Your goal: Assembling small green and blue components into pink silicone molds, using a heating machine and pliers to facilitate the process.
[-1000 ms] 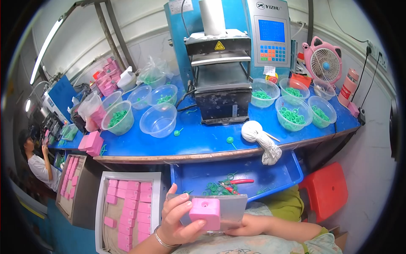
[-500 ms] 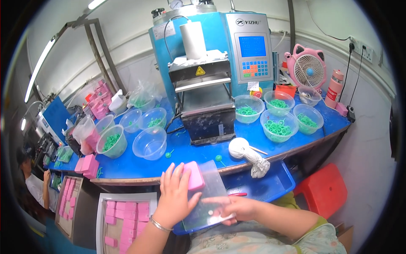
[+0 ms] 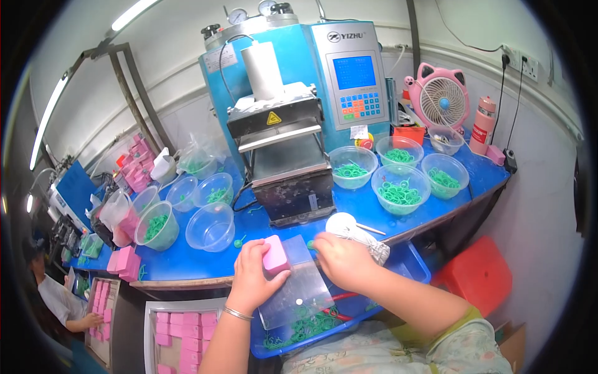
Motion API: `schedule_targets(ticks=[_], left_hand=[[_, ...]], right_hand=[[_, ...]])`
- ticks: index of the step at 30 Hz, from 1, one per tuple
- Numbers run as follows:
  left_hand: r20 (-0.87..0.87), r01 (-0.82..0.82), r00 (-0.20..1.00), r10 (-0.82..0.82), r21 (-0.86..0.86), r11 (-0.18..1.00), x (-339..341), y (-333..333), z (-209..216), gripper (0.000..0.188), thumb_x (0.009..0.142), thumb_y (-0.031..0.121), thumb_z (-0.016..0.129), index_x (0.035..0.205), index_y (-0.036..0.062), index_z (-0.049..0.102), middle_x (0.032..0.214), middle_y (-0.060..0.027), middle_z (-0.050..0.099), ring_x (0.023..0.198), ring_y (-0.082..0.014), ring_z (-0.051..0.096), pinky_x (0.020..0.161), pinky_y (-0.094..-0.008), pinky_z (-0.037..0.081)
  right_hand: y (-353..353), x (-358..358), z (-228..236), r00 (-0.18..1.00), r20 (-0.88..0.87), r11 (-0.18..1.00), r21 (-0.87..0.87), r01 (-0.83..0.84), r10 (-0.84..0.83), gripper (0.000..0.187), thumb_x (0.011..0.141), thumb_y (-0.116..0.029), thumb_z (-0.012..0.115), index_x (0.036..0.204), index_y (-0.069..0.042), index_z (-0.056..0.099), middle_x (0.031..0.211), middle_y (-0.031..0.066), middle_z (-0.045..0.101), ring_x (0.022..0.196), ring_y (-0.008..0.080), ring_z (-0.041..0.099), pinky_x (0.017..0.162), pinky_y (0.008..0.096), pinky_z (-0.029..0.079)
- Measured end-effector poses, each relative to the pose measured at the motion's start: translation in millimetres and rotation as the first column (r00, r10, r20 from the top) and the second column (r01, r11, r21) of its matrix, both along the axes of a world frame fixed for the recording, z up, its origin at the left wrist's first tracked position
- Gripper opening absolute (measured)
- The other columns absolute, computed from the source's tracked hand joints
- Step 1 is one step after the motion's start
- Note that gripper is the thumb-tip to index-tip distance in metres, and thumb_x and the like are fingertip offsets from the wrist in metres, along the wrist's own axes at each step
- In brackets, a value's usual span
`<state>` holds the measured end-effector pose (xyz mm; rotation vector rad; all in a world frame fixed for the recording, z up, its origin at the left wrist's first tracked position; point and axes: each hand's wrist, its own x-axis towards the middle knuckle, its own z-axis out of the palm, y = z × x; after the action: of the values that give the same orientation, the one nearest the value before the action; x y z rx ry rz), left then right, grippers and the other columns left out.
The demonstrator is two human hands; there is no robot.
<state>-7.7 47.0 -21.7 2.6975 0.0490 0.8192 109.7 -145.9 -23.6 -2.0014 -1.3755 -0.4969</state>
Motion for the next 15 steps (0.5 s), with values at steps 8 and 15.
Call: schedule_targets(ticks=[8,15], left_hand=[[-0.031,0.025,0.999,-0.033,-0.213,0.977,6,18,-17,0.068,0.056,0.018,0.083,0.109,0.0058,0.042,0.113,-0.0145,0.048,0.108,-0.0299,0.046,0.092,-0.0381,0.040],[0.009,0.034,0.999,-0.033,-0.257,0.966,7,15,-20,0.068,0.055,0.020,0.082,0.109,0.0073,0.043,0.115,-0.0144,0.051,0.108,-0.0324,0.047,0.092,-0.0413,0.037]], right_hand=[[-6,-14,-25,0.995,0.001,0.983,-0.153,0.103,-0.104,0.033,0.078,-0.013,0.055,0.110,-0.004,0.054,0.097,0.0129,0.055,0.064,0.0256,0.062,0.052,0.0358,0.051],[-50,-51,-64,0.959,-0.252,0.907,-0.421,0.011,-0.129,0.027,0.077,-0.024,0.059,0.096,-0.005,0.062,0.106,0.0147,0.059,0.071,0.0287,0.062,0.061,0.0412,0.051]])
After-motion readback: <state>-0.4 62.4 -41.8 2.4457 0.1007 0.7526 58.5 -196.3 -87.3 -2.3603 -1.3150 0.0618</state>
